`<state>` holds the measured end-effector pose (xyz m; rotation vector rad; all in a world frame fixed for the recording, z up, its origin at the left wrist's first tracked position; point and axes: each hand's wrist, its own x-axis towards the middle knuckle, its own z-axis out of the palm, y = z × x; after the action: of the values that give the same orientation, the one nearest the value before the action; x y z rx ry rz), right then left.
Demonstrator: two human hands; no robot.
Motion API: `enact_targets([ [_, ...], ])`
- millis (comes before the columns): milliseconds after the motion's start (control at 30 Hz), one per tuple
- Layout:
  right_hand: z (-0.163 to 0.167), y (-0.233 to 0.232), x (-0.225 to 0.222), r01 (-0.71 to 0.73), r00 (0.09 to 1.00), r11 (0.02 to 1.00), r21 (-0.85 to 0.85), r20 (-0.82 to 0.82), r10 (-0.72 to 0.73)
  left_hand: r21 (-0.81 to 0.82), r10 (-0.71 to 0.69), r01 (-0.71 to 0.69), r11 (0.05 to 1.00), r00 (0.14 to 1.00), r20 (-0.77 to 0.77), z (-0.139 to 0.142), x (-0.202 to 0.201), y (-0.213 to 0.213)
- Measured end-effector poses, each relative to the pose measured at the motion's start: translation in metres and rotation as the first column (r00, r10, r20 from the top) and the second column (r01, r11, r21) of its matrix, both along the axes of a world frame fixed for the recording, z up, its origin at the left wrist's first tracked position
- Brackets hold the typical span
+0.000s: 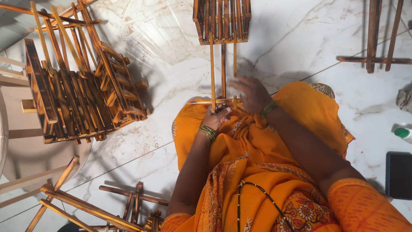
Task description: The person sits on the floor among many small wooden chair frames and wipes one chair with a cloth, turning and repositioning it to clean different parts. They then pick up another chair frame and continue wiping its slats and legs with the cloth.
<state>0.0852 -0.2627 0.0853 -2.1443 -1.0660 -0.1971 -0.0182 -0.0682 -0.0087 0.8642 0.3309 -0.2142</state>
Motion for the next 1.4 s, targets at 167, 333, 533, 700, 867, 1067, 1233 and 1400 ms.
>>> enact_targets([
  [167,-0.002,-0.009,0.008,-0.074,0.994,0.996,-0.053,-0.080,0.070,0.024,0.005,-0.006,1.000,0.999,0.034,0.006,0.002,-0.003],
  [333,0.002,-0.014,0.002,-0.144,0.978,0.984,-0.102,-0.165,0.126,0.108,-0.013,0.016,0.994,1.000,-0.028,0.003,0.000,-0.005],
  [533,0.008,-0.003,0.012,-0.031,0.983,0.995,-0.095,-0.183,0.013,0.242,-0.110,0.120,0.963,0.992,-0.056,0.013,-0.019,0.001],
  [700,0.014,-0.007,-0.001,-0.302,0.899,0.953,-0.034,-0.342,0.273,0.332,-0.126,0.143,0.932,0.989,-0.073,0.047,-0.070,0.020],
  [867,-0.002,0.002,0.013,-0.240,0.932,0.971,-0.020,-0.286,0.224,0.241,-0.091,0.129,0.962,0.983,-0.162,0.085,-0.099,0.028],
  [1067,-0.026,0.021,0.052,0.171,0.976,0.971,-0.167,-0.103,-0.189,0.193,-0.141,0.164,0.968,0.982,-0.124,0.096,-0.090,0.023],
  [1233,-0.020,0.014,0.026,-0.092,0.983,0.987,-0.133,-0.172,0.068,0.057,-0.114,0.127,0.990,0.975,-0.192,0.096,-0.088,0.024],
  [1400,-0.018,0.003,0.014,-0.205,0.973,0.973,-0.106,-0.134,0.190,0.058,-0.163,0.173,0.983,0.976,-0.147,0.101,-0.085,0.021],
])
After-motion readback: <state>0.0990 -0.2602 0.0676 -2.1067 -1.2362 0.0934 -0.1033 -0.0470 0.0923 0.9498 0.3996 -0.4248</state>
